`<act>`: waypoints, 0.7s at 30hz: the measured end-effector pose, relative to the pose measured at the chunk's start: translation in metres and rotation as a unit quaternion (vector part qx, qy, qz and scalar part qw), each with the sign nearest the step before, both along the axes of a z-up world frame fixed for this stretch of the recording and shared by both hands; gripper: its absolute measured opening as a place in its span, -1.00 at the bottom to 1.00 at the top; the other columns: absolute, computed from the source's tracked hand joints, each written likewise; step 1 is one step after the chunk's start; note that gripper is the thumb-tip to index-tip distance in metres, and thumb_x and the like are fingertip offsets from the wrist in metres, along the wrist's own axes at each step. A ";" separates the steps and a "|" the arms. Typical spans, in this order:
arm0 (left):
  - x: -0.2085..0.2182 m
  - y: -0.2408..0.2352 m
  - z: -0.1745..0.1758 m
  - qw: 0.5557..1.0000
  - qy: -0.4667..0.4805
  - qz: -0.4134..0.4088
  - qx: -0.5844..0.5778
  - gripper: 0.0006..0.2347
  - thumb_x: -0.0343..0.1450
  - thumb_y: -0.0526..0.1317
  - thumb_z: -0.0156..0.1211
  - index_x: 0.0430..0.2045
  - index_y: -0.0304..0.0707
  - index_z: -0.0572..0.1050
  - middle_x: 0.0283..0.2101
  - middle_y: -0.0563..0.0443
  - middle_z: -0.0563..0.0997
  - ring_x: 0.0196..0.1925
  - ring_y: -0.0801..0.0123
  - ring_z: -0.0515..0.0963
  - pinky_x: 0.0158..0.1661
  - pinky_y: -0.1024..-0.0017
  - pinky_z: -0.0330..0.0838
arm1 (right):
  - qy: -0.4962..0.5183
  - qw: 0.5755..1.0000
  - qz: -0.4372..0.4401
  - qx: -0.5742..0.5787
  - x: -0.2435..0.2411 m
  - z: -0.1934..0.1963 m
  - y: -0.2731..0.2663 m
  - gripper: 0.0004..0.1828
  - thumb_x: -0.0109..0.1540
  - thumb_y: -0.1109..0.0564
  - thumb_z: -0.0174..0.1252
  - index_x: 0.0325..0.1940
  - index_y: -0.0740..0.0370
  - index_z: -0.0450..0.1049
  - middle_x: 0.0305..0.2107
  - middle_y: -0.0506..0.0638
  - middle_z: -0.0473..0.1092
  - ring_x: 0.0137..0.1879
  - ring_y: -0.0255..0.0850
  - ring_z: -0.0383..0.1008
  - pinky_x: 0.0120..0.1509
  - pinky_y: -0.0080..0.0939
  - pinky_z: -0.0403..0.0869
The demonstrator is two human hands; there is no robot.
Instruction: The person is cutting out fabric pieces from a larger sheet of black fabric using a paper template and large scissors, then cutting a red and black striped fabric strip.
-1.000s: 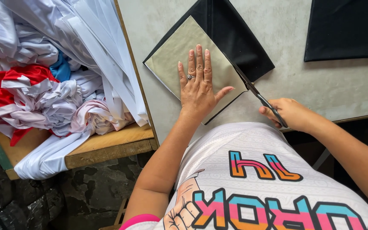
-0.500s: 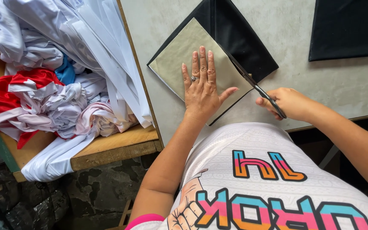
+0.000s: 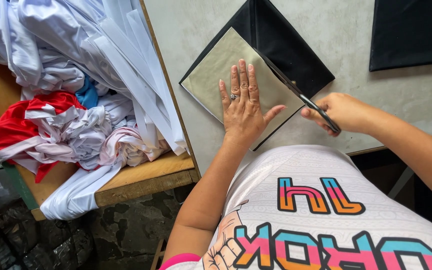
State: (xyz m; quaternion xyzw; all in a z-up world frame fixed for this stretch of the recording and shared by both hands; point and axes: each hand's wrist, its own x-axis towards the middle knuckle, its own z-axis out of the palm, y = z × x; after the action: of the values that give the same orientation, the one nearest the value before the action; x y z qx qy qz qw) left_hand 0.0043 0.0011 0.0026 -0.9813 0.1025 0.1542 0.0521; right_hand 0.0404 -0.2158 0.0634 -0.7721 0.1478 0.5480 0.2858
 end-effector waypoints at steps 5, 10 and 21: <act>-0.001 0.001 -0.003 1.000 -0.025 -0.003 0.012 0.06 0.49 0.72 -0.21 0.51 -0.28 -0.23 0.60 -0.15 -0.21 0.63 0.12 -0.24 0.50 -0.05 -0.35 | -0.018 0.997 0.069 -0.016 0.003 -0.007 0.005 -0.34 0.30 -0.48 -0.04 -0.43 0.16 0.32 -0.59 -0.01 0.29 -0.46 -0.14 0.36 -0.20 -0.15 0.32; -0.001 0.000 -0.004 0.999 -0.031 -0.001 0.014 0.06 0.46 0.72 -0.27 0.51 -0.26 -0.23 0.60 -0.14 -0.20 0.63 0.12 -0.25 0.50 -0.04 -0.34 | -0.068 0.997 -0.007 -0.023 -0.001 -0.002 0.010 -0.28 0.25 -0.34 0.26 -0.67 0.27 0.25 -0.76 0.13 0.29 -0.64 -0.09 0.29 -0.43 -0.17 0.38; -0.004 -0.002 -0.030 0.982 -0.013 0.062 -0.178 0.04 0.35 0.55 -0.10 0.54 -0.25 -0.25 0.61 -0.21 -0.34 0.65 0.04 -0.40 0.47 -0.14 -0.66 | -0.085 0.996 0.013 0.023 0.022 -0.015 0.018 -0.21 0.30 -0.42 0.17 -0.63 0.37 0.43 -0.77 0.16 0.33 -0.64 -0.06 0.49 -0.54 -0.17 0.51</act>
State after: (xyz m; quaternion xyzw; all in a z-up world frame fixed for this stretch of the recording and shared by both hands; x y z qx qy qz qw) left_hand 0.0002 -0.0005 -0.0273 -0.9814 0.0663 0.1233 -0.1314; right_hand 0.0625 -0.1974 0.0484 -0.8109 0.0998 0.4874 0.3081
